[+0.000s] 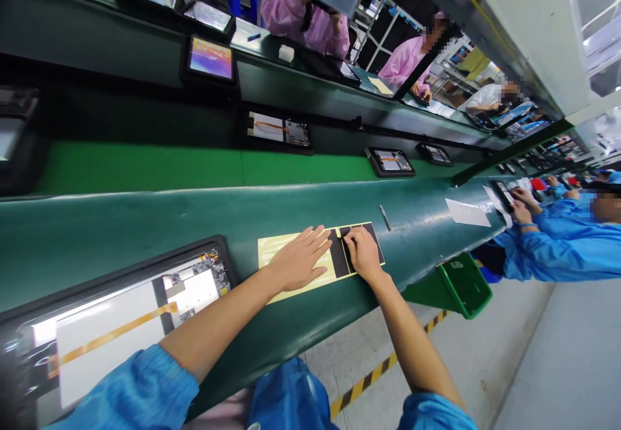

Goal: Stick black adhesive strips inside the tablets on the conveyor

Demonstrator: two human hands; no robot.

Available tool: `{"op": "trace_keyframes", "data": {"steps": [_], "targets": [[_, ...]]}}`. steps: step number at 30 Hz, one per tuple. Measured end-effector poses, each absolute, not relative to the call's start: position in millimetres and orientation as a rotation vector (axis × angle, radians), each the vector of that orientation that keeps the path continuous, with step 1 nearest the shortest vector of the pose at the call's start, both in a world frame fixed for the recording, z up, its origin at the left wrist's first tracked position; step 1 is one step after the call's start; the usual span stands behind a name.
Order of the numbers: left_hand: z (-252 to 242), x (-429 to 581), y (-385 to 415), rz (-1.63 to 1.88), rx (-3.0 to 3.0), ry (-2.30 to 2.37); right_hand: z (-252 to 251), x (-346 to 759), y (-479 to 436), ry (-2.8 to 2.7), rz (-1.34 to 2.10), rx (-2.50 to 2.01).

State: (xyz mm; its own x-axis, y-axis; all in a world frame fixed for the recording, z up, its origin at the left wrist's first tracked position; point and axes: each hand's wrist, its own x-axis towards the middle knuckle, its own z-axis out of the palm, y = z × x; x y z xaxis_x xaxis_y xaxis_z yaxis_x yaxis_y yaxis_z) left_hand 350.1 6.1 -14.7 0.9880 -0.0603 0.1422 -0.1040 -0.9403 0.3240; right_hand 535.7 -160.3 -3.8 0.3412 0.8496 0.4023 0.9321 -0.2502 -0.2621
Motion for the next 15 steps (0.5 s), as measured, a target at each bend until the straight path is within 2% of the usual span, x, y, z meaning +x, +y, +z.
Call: {"op": "trace_keyframes", "data": {"steps": [15], "targets": [[-19,351,5,0.219,2.767,-0.108,25,508,-201,-1.485,-0.717,-2.073]]}}
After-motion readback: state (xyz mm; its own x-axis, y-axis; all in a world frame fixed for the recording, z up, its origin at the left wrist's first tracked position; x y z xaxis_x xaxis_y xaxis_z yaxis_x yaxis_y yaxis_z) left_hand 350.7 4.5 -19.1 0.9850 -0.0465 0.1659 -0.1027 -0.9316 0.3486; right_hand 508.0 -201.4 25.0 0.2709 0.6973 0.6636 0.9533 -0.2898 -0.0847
